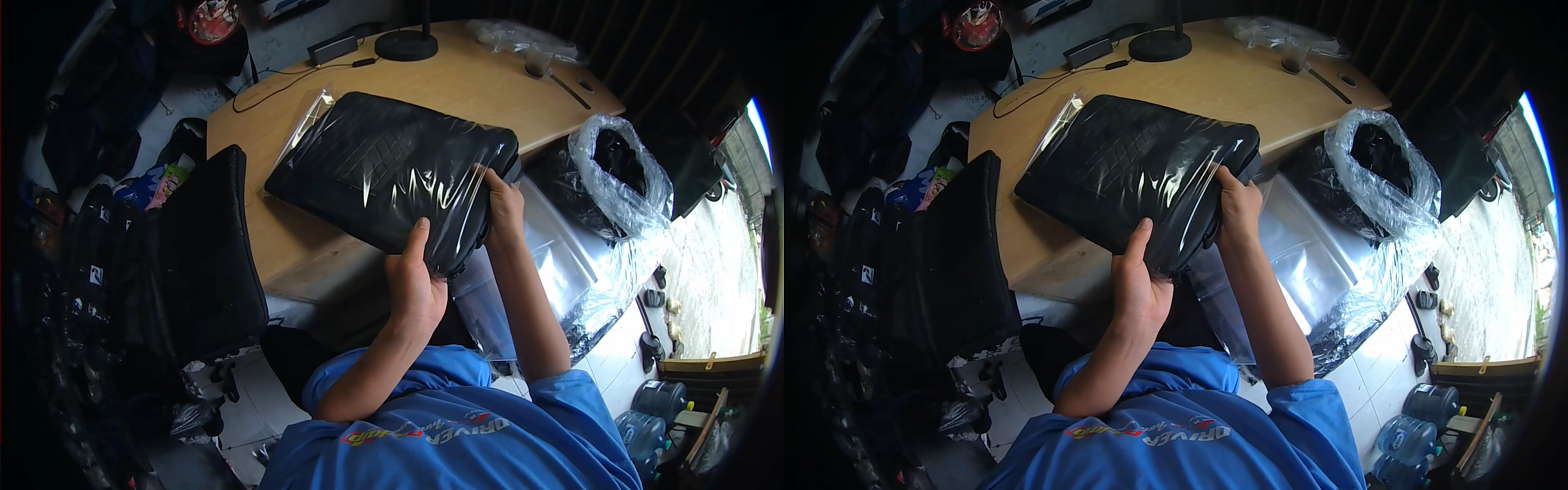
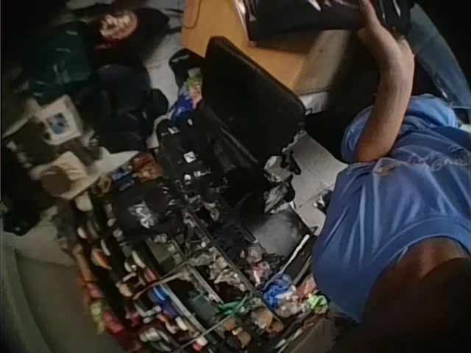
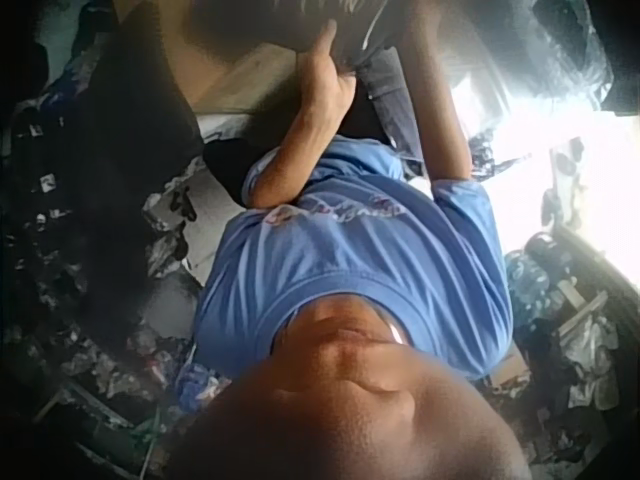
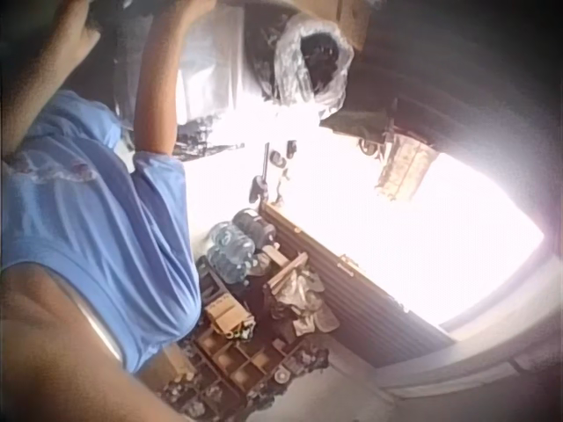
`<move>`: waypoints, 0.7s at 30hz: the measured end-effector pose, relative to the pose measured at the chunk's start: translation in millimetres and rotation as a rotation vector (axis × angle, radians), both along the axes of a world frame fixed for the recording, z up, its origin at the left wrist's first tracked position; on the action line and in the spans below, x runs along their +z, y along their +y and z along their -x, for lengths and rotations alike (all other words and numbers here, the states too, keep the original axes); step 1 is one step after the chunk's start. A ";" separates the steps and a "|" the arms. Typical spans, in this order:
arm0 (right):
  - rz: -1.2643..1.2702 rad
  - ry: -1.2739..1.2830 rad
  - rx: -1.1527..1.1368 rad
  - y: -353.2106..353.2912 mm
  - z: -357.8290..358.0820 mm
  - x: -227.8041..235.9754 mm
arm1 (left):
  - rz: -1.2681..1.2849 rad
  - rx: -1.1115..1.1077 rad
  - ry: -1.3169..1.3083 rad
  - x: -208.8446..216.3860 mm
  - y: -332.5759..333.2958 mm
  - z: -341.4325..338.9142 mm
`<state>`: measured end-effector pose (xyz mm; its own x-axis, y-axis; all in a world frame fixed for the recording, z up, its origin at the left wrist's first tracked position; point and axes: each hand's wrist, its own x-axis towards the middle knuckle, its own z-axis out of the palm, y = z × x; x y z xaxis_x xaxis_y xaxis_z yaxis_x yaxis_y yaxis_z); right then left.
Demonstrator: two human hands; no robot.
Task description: The person puts laptop bags and shoulder straps into clear plastic bags by hand at a workbench.
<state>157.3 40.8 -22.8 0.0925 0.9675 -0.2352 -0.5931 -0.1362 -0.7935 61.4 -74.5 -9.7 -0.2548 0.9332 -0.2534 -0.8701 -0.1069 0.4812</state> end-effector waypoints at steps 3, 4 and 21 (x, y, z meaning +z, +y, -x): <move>0.056 -0.116 -0.025 1.9 -0.1 1.4 | -0.022 0.012 -0.001 -1.9 -2.1 -3.7; 0.057 -0.116 -0.027 4.2 -0.1 0.4 | -0.029 0.023 0.001 -2.8 -2.4 -5.8; 0.057 -0.245 0.060 6.6 1.4 1.3 | 0.047 0.009 0.021 -13.1 -5.8 -15.7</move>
<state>155.9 47.4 -21.5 0.0961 0.9588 -0.2673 -0.3732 -0.2143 -0.9027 77.1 -80.3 -22.8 -0.2685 0.9181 -0.2915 -0.8587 -0.0910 0.5044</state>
